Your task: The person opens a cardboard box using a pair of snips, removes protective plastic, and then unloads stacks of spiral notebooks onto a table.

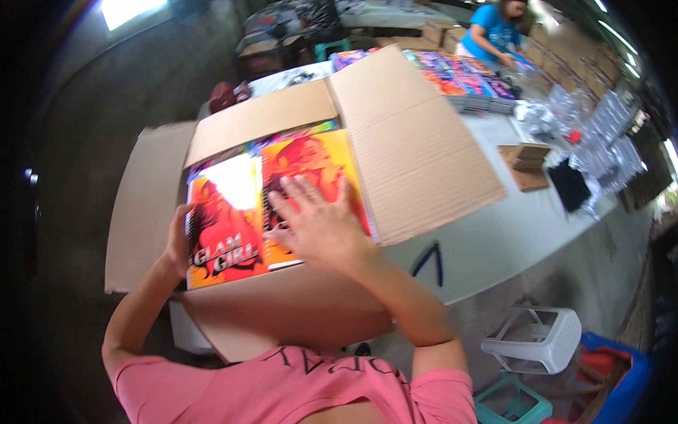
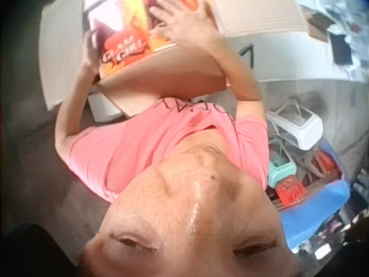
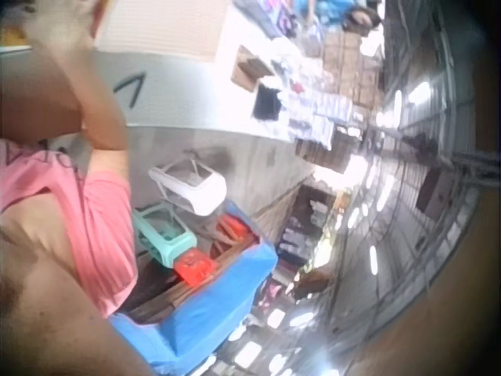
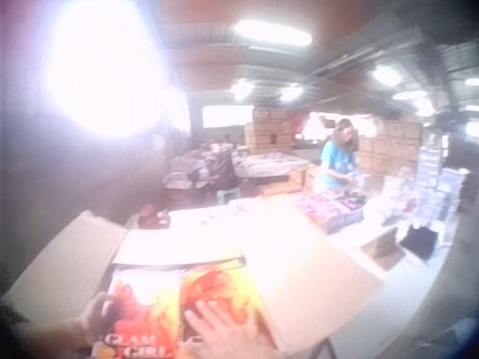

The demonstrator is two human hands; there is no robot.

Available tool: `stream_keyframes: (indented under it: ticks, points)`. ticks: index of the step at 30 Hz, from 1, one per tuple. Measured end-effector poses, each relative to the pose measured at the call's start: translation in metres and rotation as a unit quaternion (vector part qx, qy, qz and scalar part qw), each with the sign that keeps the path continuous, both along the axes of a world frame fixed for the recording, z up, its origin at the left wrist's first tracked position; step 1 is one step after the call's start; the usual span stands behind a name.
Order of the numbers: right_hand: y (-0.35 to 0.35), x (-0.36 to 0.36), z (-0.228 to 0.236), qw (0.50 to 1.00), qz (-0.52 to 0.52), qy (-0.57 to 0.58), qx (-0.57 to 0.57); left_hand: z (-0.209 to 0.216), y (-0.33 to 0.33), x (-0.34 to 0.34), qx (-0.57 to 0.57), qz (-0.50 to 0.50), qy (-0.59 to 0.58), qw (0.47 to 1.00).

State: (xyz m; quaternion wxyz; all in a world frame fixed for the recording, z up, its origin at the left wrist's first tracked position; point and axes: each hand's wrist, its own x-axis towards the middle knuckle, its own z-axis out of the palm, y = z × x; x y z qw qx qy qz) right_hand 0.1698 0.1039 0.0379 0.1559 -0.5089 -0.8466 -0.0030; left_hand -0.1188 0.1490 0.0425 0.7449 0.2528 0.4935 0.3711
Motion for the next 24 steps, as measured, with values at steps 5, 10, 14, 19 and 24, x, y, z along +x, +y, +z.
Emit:
stream_keyframes:
  ticks: [5, 10, 14, 19, 24]
  points:
    - [0.0, 0.002, -0.001, 1.0, -0.009, -0.012, -0.008, 0.042, -0.012, 0.028, -0.035, -0.053, 0.0, 0.998]
    - [-0.003, -0.001, 0.01, 0.999, -0.01, -0.013, -0.033, 0.073, -0.021, 0.034, -0.028, -0.071, 0.026, 0.997]
    - [0.0, -0.002, 0.009, 0.999, -0.003, -0.012, -0.033, 0.088, -0.014, 0.038, -0.024, -0.125, 0.075, 0.989]
    - [-0.003, -0.006, 0.017, 0.996, -0.034, -0.005, -0.076, 0.079, -0.001, 0.034, 0.012, -0.141, 0.134, 0.981]
    - [0.0, -0.007, 0.014, 0.996, -0.031, -0.01, -0.078, 0.089, -0.005, 0.028, 0.059, -0.175, 0.294, 0.938]
